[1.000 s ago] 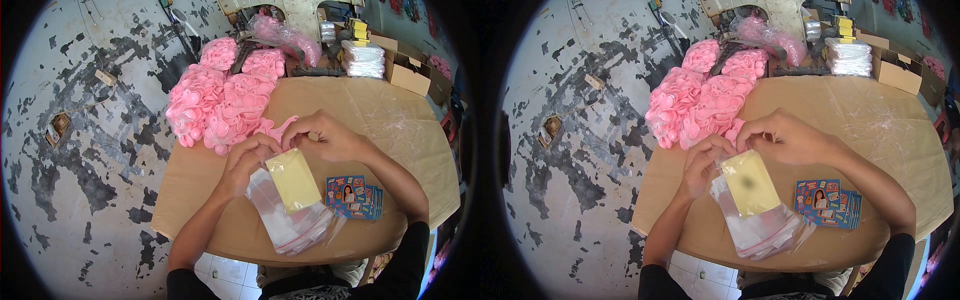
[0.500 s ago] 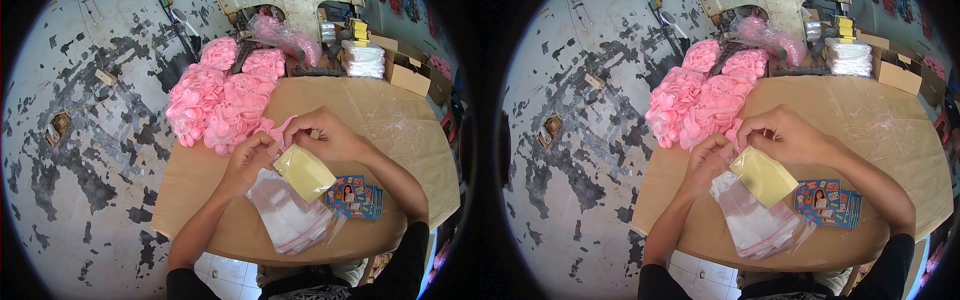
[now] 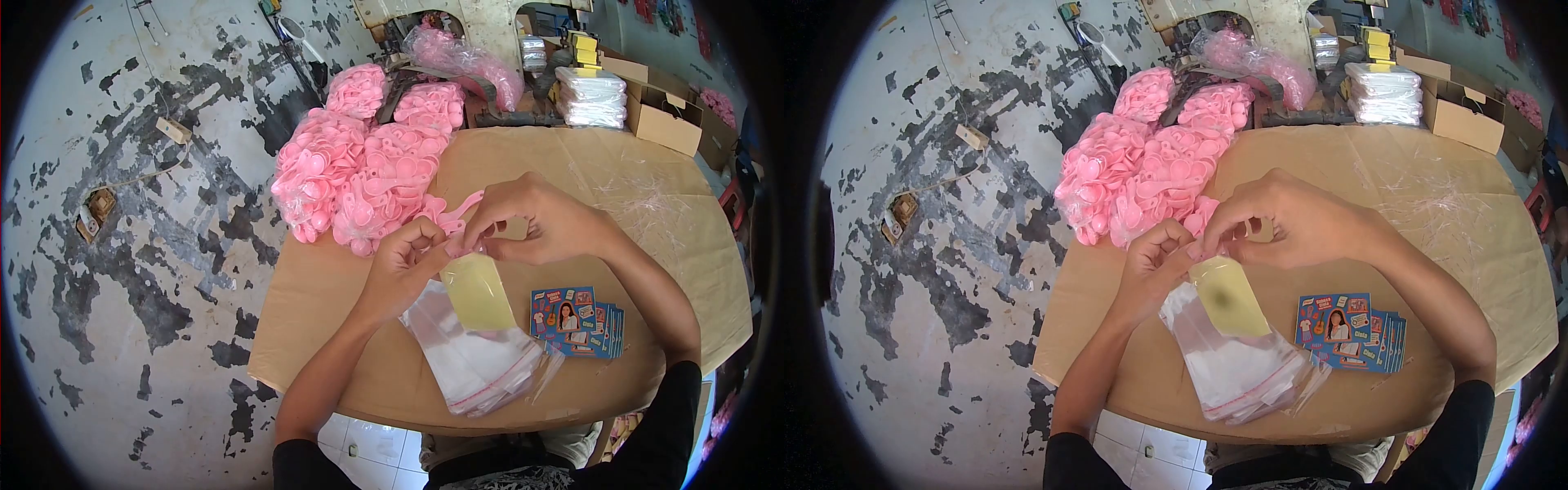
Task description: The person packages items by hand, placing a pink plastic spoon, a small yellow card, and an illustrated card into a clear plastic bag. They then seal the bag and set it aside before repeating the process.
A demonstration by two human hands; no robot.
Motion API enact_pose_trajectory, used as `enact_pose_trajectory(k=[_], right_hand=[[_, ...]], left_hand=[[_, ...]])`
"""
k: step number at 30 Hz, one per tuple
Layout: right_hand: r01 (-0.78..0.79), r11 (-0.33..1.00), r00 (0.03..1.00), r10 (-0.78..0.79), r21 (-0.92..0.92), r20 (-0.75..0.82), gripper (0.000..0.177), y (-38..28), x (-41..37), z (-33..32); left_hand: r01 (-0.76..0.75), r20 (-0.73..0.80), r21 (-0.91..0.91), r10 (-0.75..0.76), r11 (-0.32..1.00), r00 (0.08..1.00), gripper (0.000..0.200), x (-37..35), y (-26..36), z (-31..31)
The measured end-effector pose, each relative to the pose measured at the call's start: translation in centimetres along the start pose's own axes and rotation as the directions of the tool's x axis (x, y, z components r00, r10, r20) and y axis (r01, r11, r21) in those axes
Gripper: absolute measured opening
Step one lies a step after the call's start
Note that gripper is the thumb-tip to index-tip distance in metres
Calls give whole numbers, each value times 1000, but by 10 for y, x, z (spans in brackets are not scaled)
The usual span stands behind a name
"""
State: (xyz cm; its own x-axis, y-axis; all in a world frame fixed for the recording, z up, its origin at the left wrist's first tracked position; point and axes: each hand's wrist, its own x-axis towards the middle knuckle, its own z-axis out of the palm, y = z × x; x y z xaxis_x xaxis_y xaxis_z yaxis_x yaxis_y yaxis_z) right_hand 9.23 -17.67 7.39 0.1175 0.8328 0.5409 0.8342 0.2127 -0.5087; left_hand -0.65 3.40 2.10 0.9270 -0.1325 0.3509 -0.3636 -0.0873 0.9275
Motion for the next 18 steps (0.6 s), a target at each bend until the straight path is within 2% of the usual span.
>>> enact_pose_trajectory(k=[2,5,8,13,18], right_hand=[[99,994,995,-99,-51,-2,17,2,1,2],[108,983,994,-106,-146,18,18,1,1,-1],[1,995,998,5,-99,63,21,-4,-1,-7],[86,994,995,-83,-65,50,21,4,-3,-13],[77,997,994,-74,-32,80,19,5,-3,-10]], left_hand=[[-3,-9,0,3,1000,1000,14,1,1,1],[26,-26,-52,-28,998,999,13,1,4,4],[55,-27,-56,-57,997,998,13,1,1,1],[37,-42,-74,-40,997,998,14,3,-2,5],[96,57,-90,-92,991,994,14,3,-1,-1]])
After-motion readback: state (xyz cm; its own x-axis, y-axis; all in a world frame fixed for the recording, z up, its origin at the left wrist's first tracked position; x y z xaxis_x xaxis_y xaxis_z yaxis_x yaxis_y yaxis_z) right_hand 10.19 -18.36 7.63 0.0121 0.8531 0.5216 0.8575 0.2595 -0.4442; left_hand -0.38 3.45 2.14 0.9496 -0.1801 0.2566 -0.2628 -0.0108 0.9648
